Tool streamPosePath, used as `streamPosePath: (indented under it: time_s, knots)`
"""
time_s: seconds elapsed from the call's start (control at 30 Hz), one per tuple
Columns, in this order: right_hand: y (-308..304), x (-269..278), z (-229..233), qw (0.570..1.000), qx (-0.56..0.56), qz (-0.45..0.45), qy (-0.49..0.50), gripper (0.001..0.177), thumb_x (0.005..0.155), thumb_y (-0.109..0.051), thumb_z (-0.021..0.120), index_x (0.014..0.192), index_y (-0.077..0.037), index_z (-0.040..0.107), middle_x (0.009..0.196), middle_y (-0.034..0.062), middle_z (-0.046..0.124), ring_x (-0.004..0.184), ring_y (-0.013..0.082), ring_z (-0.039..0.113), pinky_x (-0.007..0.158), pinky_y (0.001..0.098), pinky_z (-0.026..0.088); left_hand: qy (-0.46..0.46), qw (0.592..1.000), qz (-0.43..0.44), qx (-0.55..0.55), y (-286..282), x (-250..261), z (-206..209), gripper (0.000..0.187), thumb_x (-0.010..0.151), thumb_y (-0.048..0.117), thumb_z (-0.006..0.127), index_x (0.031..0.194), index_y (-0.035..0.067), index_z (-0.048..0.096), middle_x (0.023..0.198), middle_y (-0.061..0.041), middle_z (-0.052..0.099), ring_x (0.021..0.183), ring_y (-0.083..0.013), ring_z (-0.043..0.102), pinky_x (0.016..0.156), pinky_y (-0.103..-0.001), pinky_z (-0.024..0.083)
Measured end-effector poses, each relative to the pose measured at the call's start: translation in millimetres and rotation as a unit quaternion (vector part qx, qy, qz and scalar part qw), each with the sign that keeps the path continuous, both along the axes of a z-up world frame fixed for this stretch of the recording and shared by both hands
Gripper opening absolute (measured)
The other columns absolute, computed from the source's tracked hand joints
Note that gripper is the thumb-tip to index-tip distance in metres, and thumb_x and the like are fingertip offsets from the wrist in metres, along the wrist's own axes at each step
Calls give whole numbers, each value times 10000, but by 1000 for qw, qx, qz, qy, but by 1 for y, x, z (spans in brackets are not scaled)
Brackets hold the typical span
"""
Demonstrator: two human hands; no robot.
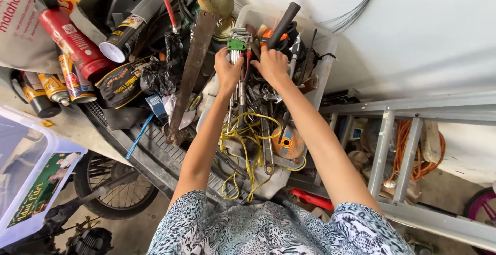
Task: The person sorts through a cluttered collection of tools and supplies on a workbench. They move spray cans, a red fire extinguisher, a white cloth, and a yellow extension cord, then pick up and place back various hand tools including wrenches, pliers, and a pressure gauge.
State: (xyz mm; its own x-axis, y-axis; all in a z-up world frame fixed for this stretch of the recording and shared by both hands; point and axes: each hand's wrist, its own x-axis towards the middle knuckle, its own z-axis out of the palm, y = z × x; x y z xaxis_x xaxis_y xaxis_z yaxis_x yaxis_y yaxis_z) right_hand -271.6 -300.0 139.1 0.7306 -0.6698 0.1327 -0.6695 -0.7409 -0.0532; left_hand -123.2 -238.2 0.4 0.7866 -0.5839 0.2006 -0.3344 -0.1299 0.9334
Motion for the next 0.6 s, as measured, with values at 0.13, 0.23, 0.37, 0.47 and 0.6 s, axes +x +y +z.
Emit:
streamPosePath:
  time_s: [0.13,0.23,0.37,0.47,0.6]
  knots:
    - [-45,5,-70,994,-102,27,-21,226,920,-216,700,787,-34,691,608,74,616,537,279,679,548,398,591,0,999,-43,22,11,13,21,587,741,202,853,1240,-40,660,1323,-168,597,1226,-411,620,1079,-464,501]
    - [-43,-5,-55,986,-121,-14,-113,175,878,-204,659,746,-91,642,642,81,617,563,342,691,490,495,569,-24,997,-64,32,11,14,25,594,715,207,863,1221,-39,670,1307,-156,603,1212,-400,630,1061,-466,516]
    - [-20,-2,23,958,-57,-58,-273,282,905,-226,667,671,-87,595,588,129,601,603,394,670,517,474,533,-34,997,-63,36,-2,15,28,586,718,170,833,1223,-62,646,1313,-202,585,1210,-429,625,1066,-498,511]
    - [-4,-22,96,948,-38,-47,-313,217,927,-138,685,720,-84,644,591,89,637,547,240,605,463,347,452,-45,993,-91,60,-12,6,20,592,785,207,818,1256,-68,589,1336,-215,557,1222,-406,584,1065,-457,463]
    - [-13,-64,165,947,-84,7,-309,212,1010,-6,723,800,-27,707,630,30,711,442,60,582,370,158,358,-54,988,-142,27,-38,-14,18,542,759,56,693,1248,-105,525,1331,-255,492,1274,-387,499,1147,-400,370]
